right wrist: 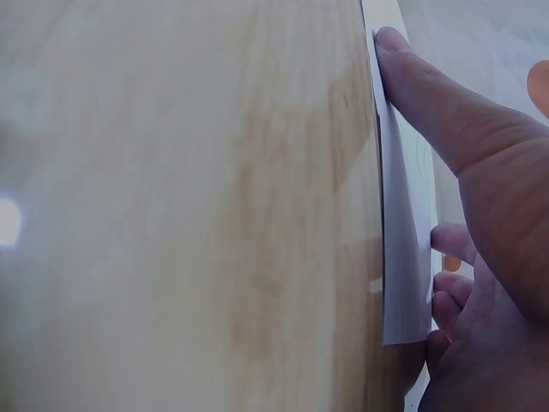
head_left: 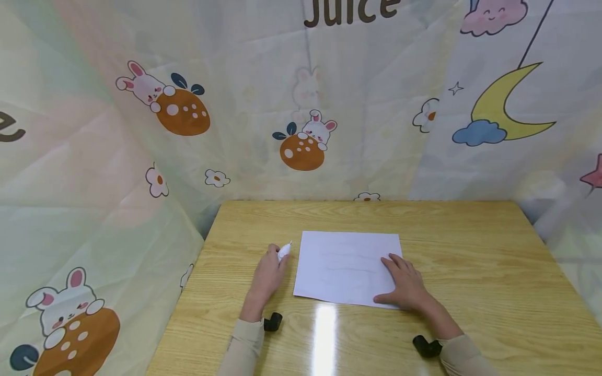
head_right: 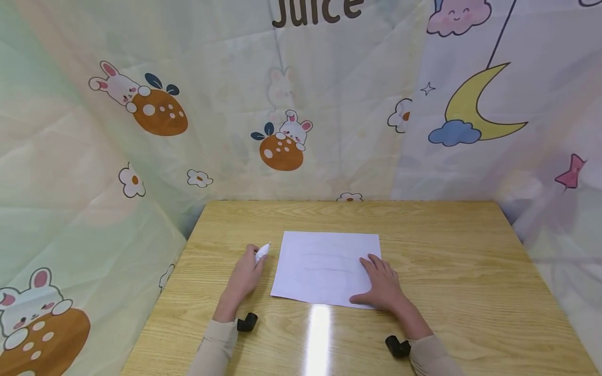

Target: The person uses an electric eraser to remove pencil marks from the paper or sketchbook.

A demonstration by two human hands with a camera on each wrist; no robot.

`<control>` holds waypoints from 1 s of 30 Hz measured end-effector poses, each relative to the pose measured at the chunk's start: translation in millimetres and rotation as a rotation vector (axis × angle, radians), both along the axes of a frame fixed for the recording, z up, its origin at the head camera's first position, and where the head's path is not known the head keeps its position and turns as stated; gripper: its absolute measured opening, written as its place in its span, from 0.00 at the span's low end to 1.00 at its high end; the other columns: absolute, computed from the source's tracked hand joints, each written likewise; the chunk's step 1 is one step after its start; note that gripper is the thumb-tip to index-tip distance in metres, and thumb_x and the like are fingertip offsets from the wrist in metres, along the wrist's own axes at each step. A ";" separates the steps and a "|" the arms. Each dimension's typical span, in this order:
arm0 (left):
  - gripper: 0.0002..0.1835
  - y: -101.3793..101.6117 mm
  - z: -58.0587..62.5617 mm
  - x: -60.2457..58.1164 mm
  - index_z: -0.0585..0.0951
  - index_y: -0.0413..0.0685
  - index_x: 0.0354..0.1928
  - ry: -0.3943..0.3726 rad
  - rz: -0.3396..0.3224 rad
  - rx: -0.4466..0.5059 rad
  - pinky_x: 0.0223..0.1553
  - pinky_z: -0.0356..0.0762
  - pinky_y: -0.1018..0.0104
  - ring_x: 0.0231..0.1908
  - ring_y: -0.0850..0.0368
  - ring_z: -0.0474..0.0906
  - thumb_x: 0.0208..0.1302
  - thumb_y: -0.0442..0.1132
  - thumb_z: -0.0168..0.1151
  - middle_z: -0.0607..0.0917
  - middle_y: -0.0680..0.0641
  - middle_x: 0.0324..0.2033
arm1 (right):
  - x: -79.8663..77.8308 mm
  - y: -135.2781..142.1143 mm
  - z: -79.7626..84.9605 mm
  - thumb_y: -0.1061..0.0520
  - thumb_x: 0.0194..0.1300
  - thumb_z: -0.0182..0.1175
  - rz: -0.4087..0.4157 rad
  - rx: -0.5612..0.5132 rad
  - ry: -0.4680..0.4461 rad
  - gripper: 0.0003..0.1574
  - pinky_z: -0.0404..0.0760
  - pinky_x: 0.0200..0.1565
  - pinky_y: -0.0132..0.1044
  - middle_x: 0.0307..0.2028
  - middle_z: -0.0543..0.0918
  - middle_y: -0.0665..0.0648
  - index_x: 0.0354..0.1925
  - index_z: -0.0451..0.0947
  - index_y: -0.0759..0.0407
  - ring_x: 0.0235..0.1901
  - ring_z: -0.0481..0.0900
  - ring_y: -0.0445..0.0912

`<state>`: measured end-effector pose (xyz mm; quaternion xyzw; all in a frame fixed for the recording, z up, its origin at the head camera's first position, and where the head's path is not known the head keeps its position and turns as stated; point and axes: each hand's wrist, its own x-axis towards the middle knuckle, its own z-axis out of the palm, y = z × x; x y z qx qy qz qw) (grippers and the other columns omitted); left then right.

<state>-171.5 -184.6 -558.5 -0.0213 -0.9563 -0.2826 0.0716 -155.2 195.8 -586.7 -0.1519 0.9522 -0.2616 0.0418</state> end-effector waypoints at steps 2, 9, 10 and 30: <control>0.17 -2.5 -0.6 -1.8 0.68 0.37 0.50 0.026 0.024 -0.022 0.25 0.73 0.56 0.25 0.51 0.75 0.71 0.44 0.55 0.78 0.42 0.28 | 0.6 0.1 -0.3 0.27 0.36 0.74 0.001 -0.001 -0.006 0.71 0.54 0.56 0.71 0.68 0.57 0.69 0.69 0.62 0.63 0.65 0.53 0.67; 0.17 -9.8 -2.0 -11.6 0.70 0.33 0.49 0.082 0.045 -0.011 0.33 0.76 0.53 0.32 0.47 0.75 0.72 0.42 0.55 0.75 0.39 0.37 | 1.6 1.8 2.1 0.28 0.37 0.74 -0.001 0.003 -0.002 0.71 0.54 0.56 0.71 0.68 0.57 0.70 0.69 0.61 0.64 0.65 0.54 0.68; 0.17 -10.7 -2.0 -13.2 0.70 0.33 0.49 0.083 0.053 -0.009 0.34 0.75 0.53 0.33 0.47 0.75 0.72 0.42 0.55 0.74 0.38 0.38 | 1.5 2.1 1.9 0.28 0.37 0.74 -0.002 0.005 -0.002 0.71 0.54 0.56 0.71 0.68 0.57 0.71 0.69 0.61 0.65 0.65 0.54 0.68; 0.22 -50.7 -11.9 -38.2 0.79 0.29 0.48 0.097 0.227 -0.017 0.35 0.77 0.50 0.35 0.41 0.77 0.68 0.46 0.59 0.78 0.35 0.38 | -0.5 -1.0 -0.5 0.25 0.38 0.71 0.011 0.020 -0.002 0.71 0.53 0.56 0.71 0.68 0.56 0.70 0.70 0.60 0.63 0.64 0.53 0.67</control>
